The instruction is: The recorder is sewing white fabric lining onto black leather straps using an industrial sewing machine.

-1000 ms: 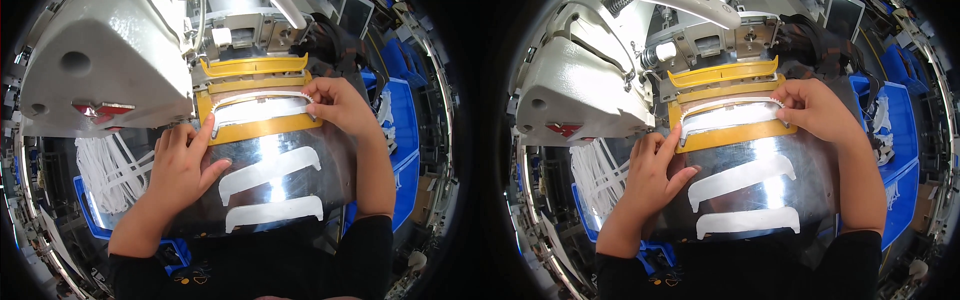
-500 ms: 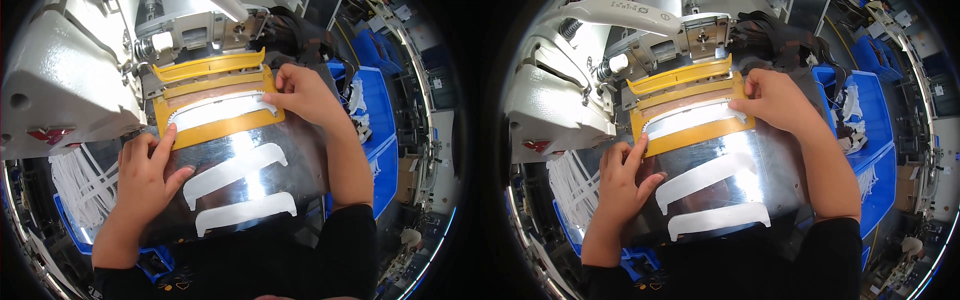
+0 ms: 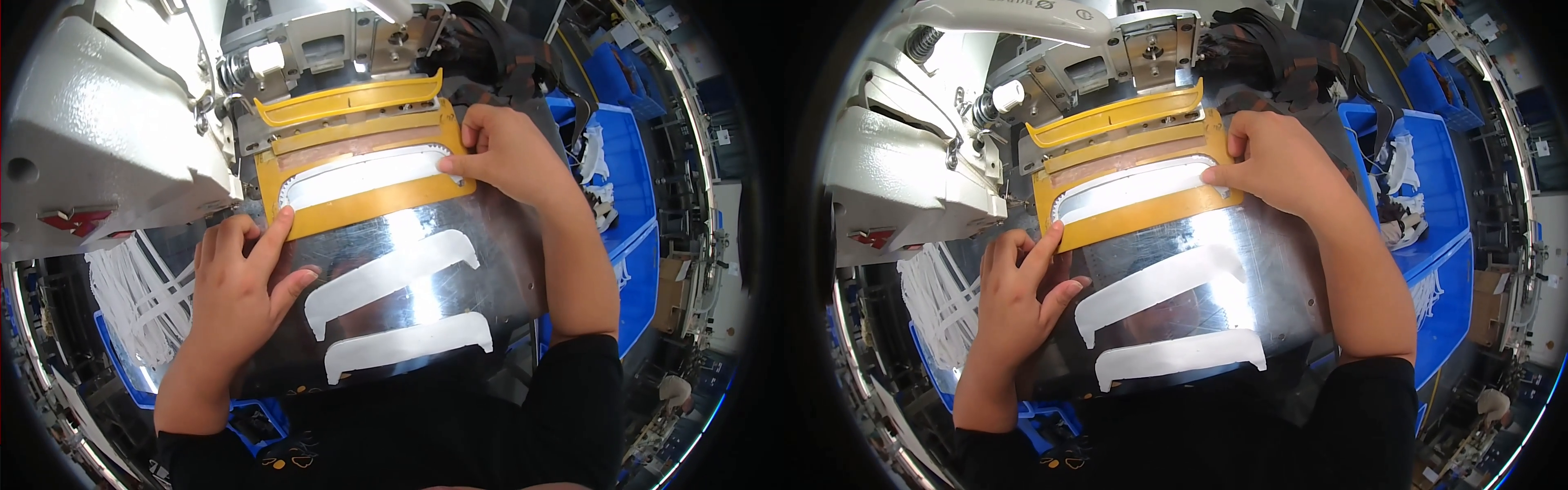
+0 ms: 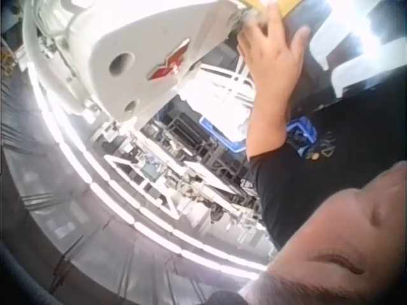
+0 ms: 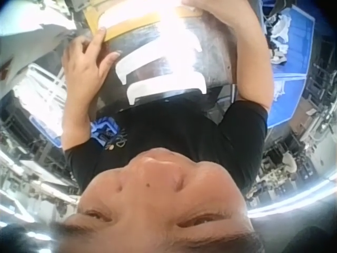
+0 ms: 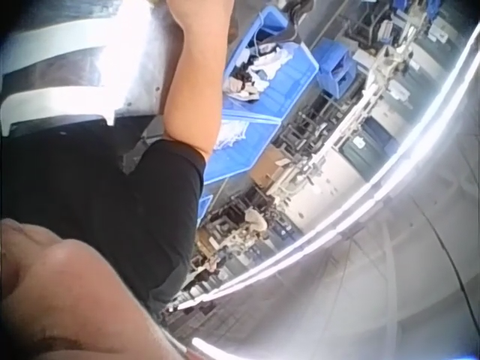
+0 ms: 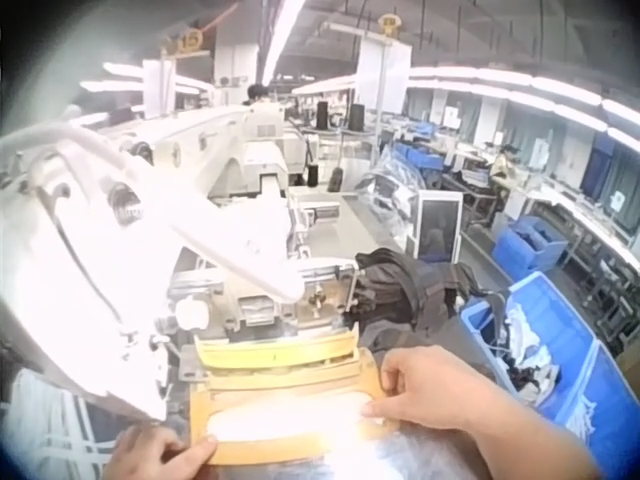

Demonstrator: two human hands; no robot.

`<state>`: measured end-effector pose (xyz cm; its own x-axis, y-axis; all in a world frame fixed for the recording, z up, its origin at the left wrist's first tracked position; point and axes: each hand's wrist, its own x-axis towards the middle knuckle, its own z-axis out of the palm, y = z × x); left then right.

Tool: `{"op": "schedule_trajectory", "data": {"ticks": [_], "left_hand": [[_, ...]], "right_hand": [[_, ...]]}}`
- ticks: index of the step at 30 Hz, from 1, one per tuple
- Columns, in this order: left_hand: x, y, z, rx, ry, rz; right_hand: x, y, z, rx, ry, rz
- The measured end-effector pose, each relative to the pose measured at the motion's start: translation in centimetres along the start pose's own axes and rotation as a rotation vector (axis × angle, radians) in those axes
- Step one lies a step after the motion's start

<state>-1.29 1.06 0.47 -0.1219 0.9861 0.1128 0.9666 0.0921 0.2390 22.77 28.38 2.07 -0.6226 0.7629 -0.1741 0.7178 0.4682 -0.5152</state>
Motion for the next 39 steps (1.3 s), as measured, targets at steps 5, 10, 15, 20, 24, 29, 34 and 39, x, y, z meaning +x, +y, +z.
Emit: {"op": "schedule_trajectory", "data": {"ticks": [5, 10, 15, 20, 24, 29, 34, 39], "left_hand": [[0.0, -0.2, -0.4, -0.063, 0.015, -0.008], [0.3, -0.5, -0.1, -0.073, 0.016, -0.001], [0.4, -0.4, 0.1, -0.054, 0.018, 0.000], [0.5, -0.7, 0.2, -0.010, 0.007, -0.026], [0.5, -0.7, 0.2, -0.022, 0.014, -0.016], [0.3, -0.8, 0.4, -0.026, 0.007, -0.022], [0.5, -0.7, 0.1, 0.014, 0.016, -0.011], [0.2, -0.3, -0.3, 0.062, 0.014, -0.018]], "right_hand": [[-0.6, -0.7, 0.2, 0.179, 0.004, -0.297], [-0.9, -2.1, 2.4, 0.014, 0.064, -0.873], [-0.8, -1.8, 2.0, -0.110, 0.088, -0.857], [-0.5, -0.9, 1.1, -0.230, 0.127, -0.867], [-0.3, 0.0, 0.7, 0.080, 0.109, -0.530], [0.2, -0.2, 1.2, 0.083, 0.090, -0.185], [0.3, -0.5, 0.5, 0.007, 0.042, -0.057], [0.1, -1.0, 0.0, -0.032, -0.032, 0.003]]}}
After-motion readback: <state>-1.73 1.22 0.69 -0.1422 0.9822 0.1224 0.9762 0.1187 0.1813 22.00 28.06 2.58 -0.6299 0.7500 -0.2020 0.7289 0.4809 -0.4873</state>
